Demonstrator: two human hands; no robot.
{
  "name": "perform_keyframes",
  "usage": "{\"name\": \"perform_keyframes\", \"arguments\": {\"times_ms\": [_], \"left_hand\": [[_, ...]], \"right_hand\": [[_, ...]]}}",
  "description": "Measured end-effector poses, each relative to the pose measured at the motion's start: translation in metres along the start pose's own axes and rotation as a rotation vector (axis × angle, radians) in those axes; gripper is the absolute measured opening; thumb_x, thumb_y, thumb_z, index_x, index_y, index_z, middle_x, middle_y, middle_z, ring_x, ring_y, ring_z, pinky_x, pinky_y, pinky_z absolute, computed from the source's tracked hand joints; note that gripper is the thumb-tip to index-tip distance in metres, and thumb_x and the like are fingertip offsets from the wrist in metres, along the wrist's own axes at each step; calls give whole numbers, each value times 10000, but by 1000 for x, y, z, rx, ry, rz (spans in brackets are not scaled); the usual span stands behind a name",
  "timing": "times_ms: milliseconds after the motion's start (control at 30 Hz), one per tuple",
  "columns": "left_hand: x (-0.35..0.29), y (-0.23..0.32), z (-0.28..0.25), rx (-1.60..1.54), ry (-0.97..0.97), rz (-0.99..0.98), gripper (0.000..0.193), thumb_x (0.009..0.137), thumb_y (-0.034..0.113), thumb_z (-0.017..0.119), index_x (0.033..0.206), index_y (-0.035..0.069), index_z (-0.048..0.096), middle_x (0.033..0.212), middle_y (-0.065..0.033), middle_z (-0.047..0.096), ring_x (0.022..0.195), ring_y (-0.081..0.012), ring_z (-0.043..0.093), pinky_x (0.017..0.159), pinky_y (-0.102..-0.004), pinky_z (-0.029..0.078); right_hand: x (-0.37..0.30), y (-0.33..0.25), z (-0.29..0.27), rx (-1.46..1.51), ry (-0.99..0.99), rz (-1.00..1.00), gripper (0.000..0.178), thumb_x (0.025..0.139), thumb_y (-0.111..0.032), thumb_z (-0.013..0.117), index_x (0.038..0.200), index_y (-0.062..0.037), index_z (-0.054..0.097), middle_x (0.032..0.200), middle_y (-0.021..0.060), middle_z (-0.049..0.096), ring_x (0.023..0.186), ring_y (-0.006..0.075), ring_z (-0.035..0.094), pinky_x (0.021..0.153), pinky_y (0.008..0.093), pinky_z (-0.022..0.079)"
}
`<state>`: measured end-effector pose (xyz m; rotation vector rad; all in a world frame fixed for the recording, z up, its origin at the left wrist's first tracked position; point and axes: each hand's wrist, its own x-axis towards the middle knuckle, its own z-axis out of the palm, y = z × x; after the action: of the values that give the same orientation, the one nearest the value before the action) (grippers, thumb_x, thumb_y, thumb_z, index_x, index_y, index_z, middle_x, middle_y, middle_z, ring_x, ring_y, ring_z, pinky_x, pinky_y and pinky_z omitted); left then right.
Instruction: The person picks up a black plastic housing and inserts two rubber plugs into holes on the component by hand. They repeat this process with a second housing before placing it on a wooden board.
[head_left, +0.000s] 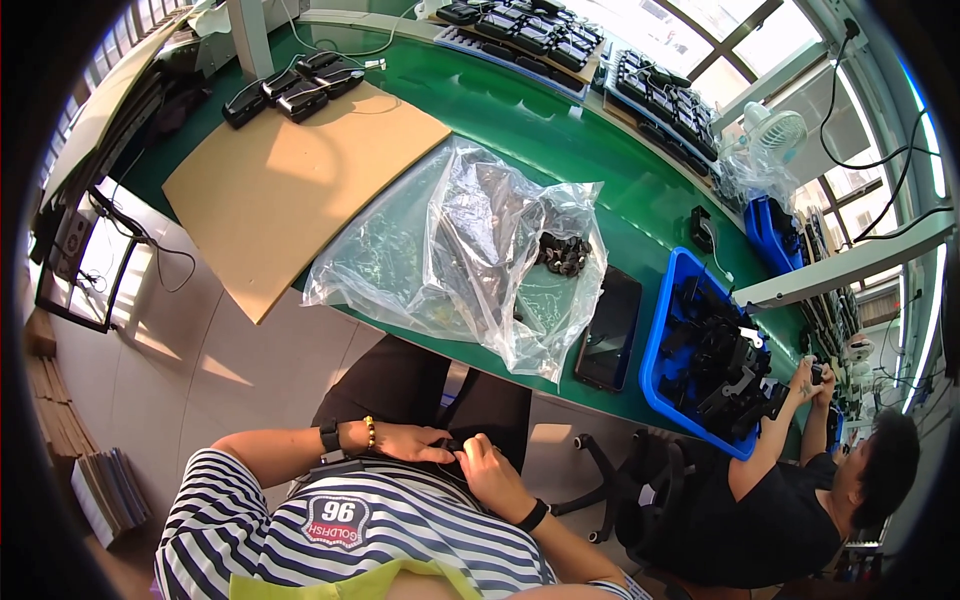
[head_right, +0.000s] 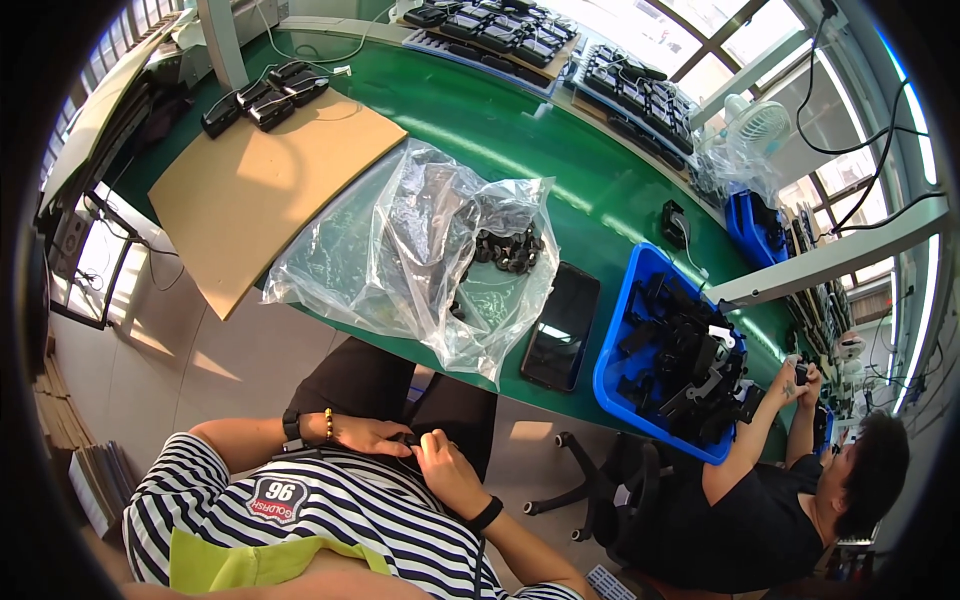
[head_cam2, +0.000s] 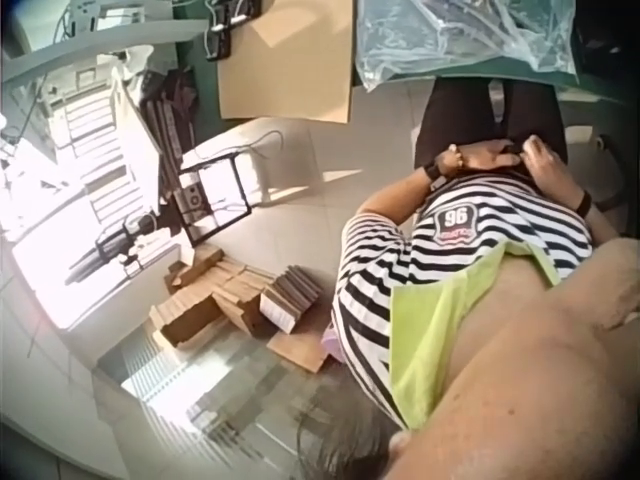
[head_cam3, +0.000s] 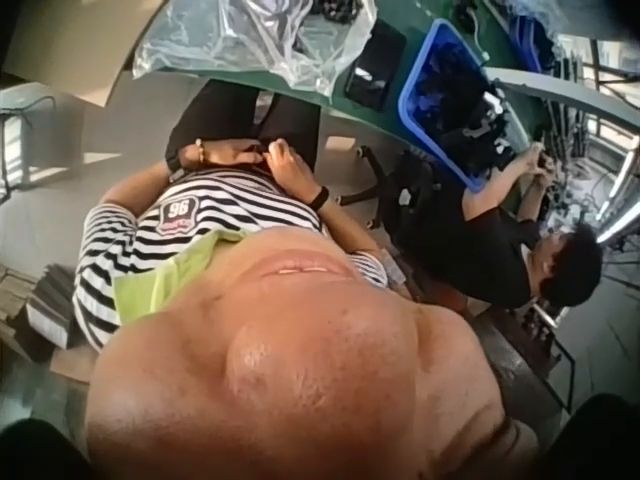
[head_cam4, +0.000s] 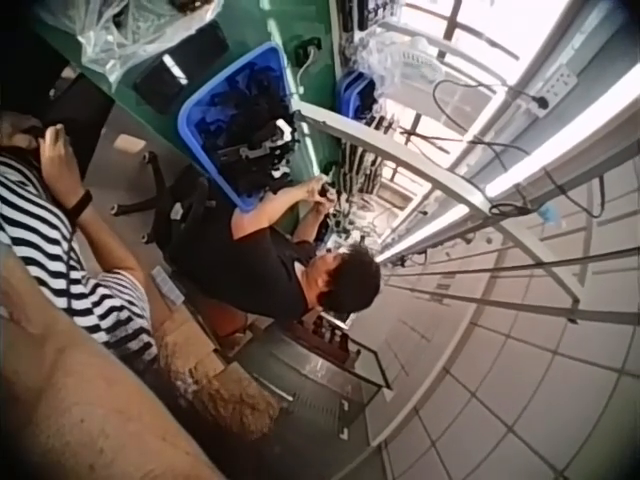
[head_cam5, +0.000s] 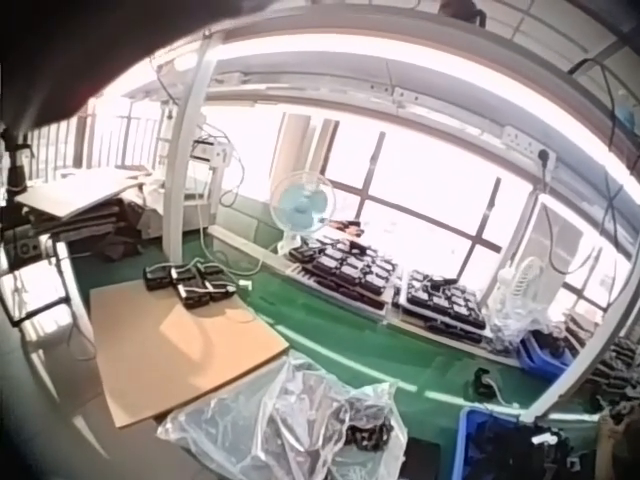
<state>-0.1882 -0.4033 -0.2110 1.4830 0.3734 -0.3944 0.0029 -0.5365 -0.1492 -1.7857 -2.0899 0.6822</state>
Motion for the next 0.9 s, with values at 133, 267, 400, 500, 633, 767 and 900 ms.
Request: {"name": "perform_keyframes", "arguments": {"times_ms": [133,267,400,500,633,767,900], "left_hand": [[-6,11,-3,-31,-3,-29,950,1001,672,482,1514,-115,341,1487,-340,465,1414,-393,451,1168,-397,365],[-7,21,-4,-8,-41,-18,970,1002,680,469,1515,-131,324,1496,-346,450,1411,-406,448,1168,-399,364],[-7,21,-2,31,-20,-33,965,1005,677,464,1515,-130,324,1506,-347,438,1415,-410,442,1171,-404,361],[-11,24,-2,1,20,-55,971,1002,681,464,1511,-134,327,1511,-352,430,1424,-411,434,1178,-403,354],[-6,15,-2,22,6,-39,946,1007,665,471,1507,-127,339,1478,-323,477,1387,-394,472,1155,-393,372],[-7,21,-4,-1,-46,-8,858,1016,614,504,1507,-77,373,1422,-270,538,1332,-360,515,1119,-382,395],[-11,31,-6,-47,-46,-2,748,1022,548,540,1499,-13,415,1358,-224,586,1272,-331,550,1083,-376,416]], "right_hand": [[-3,-4,-6,42,-22,94,199,980,-158,646,980,-8,515,960,199,586,786,406,659,661,452,558],[-4,-2,-12,26,-101,137,193,970,-157,658,972,-11,531,975,193,596,801,403,667,664,458,559],[-1,-1,-19,12,-90,42,181,952,-139,672,1005,-7,559,1043,179,598,869,377,675,715,437,567],[0,1,-24,-44,-77,-59,186,942,-115,674,1051,2,578,1091,167,593,914,353,672,753,419,571],[0,8,-27,80,-41,-169,196,932,-94,667,1073,11,580,1113,152,574,988,331,642,863,399,544],[-1,11,-28,188,-55,-195,245,925,-78,675,1135,14,586,1102,165,579,1024,339,627,915,404,515],[-4,9,-30,405,-72,-42,246,922,-76,683,1137,4,594,1121,161,591,1036,344,628,921,401,515]]}}
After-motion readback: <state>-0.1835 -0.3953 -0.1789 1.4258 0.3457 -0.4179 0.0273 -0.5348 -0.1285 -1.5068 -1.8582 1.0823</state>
